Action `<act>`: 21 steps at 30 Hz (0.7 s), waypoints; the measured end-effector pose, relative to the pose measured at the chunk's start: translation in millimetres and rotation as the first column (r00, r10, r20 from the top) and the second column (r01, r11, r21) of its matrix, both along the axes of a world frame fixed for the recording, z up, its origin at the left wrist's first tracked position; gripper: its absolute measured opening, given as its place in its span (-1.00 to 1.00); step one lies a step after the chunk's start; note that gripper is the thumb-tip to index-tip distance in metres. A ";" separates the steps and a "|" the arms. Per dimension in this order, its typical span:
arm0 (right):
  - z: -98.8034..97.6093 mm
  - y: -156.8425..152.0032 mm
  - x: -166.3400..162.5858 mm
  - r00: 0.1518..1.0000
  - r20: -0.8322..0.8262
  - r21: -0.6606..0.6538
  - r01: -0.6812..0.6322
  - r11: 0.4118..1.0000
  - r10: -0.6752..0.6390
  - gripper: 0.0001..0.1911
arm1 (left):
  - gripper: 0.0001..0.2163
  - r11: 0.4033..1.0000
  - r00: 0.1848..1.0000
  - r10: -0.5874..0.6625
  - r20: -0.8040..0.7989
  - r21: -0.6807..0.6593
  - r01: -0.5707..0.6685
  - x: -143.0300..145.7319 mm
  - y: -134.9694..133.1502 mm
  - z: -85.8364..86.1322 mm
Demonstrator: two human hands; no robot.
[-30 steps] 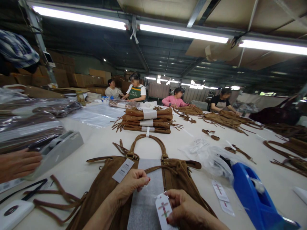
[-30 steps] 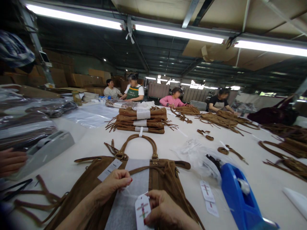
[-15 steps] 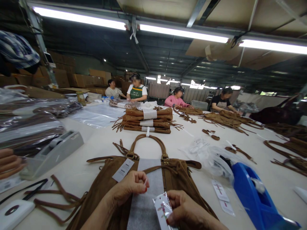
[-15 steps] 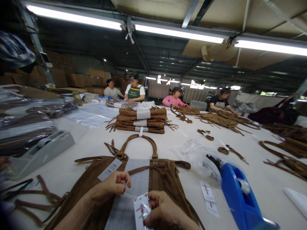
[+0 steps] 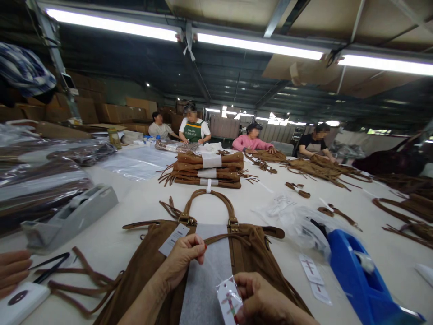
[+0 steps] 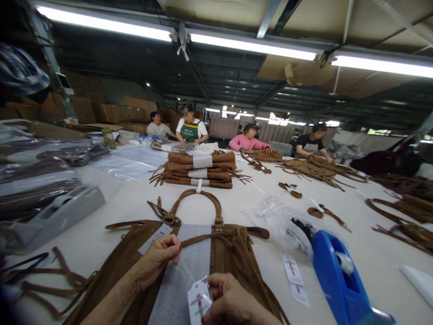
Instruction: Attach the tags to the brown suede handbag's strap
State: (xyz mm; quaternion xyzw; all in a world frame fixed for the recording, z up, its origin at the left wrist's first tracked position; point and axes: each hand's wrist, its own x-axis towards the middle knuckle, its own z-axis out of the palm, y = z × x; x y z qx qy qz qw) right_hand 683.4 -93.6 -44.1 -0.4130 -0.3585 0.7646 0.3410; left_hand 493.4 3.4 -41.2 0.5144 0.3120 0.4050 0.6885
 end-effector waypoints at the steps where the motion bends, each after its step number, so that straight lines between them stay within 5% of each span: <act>1: 0.8 -0.1 -0.8 1.000 0.010 -0.005 0.003 1.000 -0.003 -0.52 | -0.82 0.999 0.999 0.006 0.042 -0.041 -0.004 0.8 -0.4 -0.9; 10: 4.0 4.5 -6.7 0.964 0.256 0.046 -0.090 0.995 0.075 -0.48 | -0.75 0.971 0.971 0.180 0.155 -0.188 -0.150 4.4 3.2 -9.9; 13: 27.7 9.6 -7.6 0.771 0.612 0.132 -0.317 0.939 0.174 -0.65 | -0.80 0.989 0.989 0.134 0.054 -0.064 -0.131 5.1 -1.6 -5.5; 16: 53.3 20.0 -14.8 0.547 0.837 0.307 -0.453 0.837 -0.010 -0.60 | -0.84 0.998 0.998 0.060 0.009 0.015 -0.060 7.7 -7.8 1.3; 18: 59.0 30.5 -25.9 0.586 0.790 0.455 -0.368 0.811 -0.178 -0.49 | -0.84 1.000 0.999 0.014 0.040 0.008 -0.014 8.9 -9.7 4.2; 21: 47.5 47.8 -48.2 0.783 0.577 0.536 -0.147 0.831 -0.233 -0.47 | -0.83 1.000 0.996 0.003 0.093 -0.012 -0.001 7.3 -7.9 3.9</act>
